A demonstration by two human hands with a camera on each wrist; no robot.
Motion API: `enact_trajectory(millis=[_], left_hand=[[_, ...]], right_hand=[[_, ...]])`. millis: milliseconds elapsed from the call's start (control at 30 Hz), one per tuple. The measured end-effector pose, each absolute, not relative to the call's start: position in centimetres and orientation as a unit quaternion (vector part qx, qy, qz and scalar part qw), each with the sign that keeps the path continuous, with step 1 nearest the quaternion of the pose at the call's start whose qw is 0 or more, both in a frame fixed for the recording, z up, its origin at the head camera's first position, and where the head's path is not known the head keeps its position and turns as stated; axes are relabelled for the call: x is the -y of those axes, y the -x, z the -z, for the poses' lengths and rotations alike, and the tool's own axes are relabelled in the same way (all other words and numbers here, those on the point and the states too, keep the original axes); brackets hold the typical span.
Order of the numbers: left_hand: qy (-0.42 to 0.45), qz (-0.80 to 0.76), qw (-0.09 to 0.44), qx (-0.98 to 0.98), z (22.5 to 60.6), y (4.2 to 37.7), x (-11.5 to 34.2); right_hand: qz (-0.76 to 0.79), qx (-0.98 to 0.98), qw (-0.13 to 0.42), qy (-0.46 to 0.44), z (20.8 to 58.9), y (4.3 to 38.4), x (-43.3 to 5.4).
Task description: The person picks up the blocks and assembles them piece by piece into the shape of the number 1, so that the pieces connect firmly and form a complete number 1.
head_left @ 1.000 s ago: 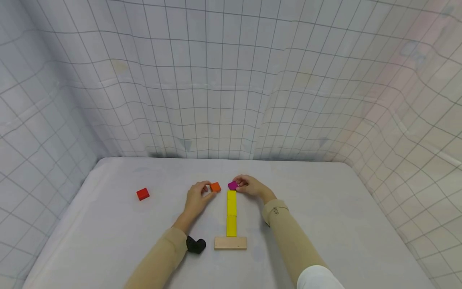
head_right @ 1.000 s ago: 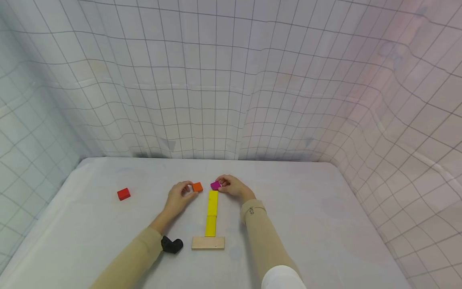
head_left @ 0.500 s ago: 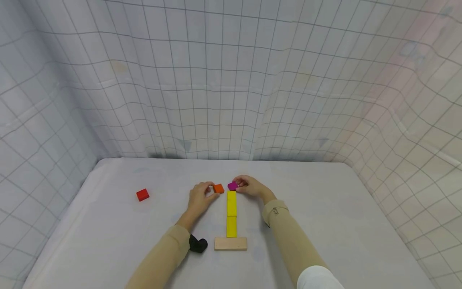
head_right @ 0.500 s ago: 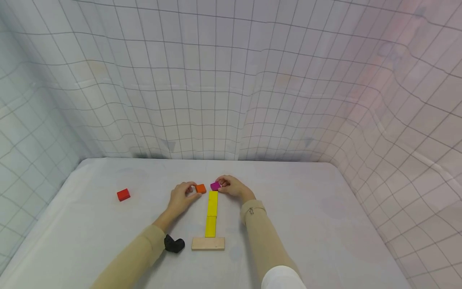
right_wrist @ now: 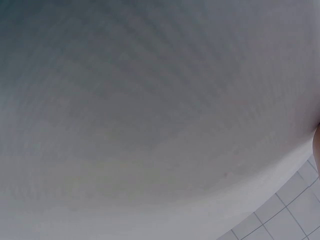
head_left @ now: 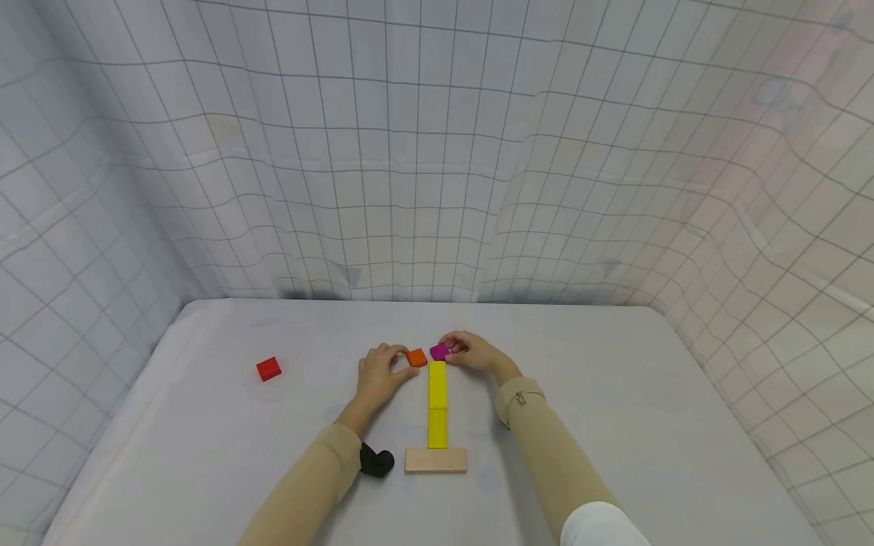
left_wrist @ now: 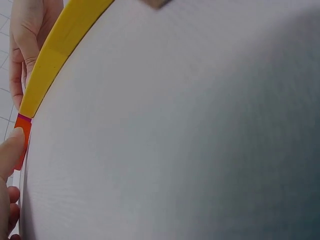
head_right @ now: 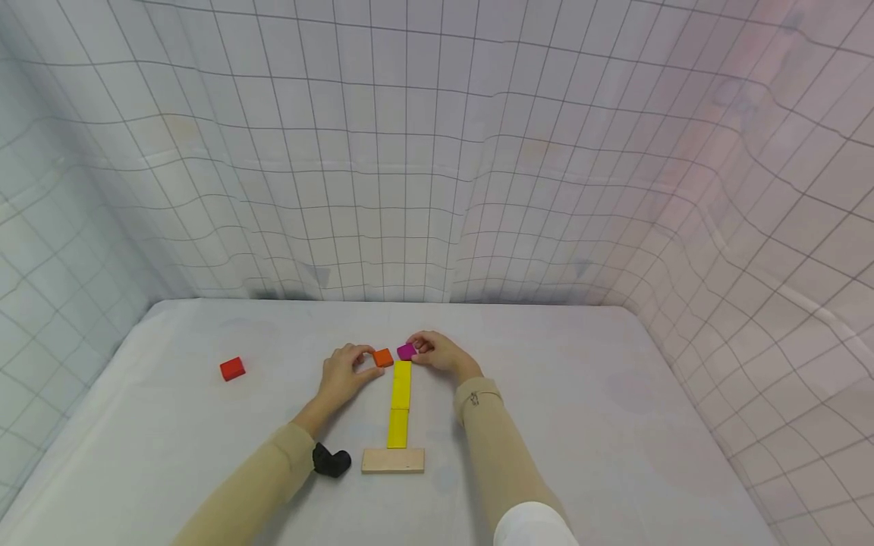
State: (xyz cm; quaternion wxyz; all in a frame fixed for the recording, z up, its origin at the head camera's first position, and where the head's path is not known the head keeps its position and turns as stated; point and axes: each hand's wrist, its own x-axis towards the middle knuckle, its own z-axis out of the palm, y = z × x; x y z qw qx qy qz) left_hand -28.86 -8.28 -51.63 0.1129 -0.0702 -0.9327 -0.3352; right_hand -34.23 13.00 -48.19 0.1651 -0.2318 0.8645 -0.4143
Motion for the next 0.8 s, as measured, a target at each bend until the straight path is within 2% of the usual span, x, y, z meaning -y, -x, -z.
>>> enact_trajectory(millis=[267, 800], left_hand=[[0.082, 0.366, 0.108, 0.921, 51.43, 28.86, 8.63], [0.076, 0.329, 0.079, 0.938, 51.2, 29.33, 7.88]], right_hand=[[0.408, -0.871, 0.167, 0.216, 48.59, 34.62, -12.96], [0.405, -0.876, 0.174, 0.195, 48.74, 34.67, -12.88]])
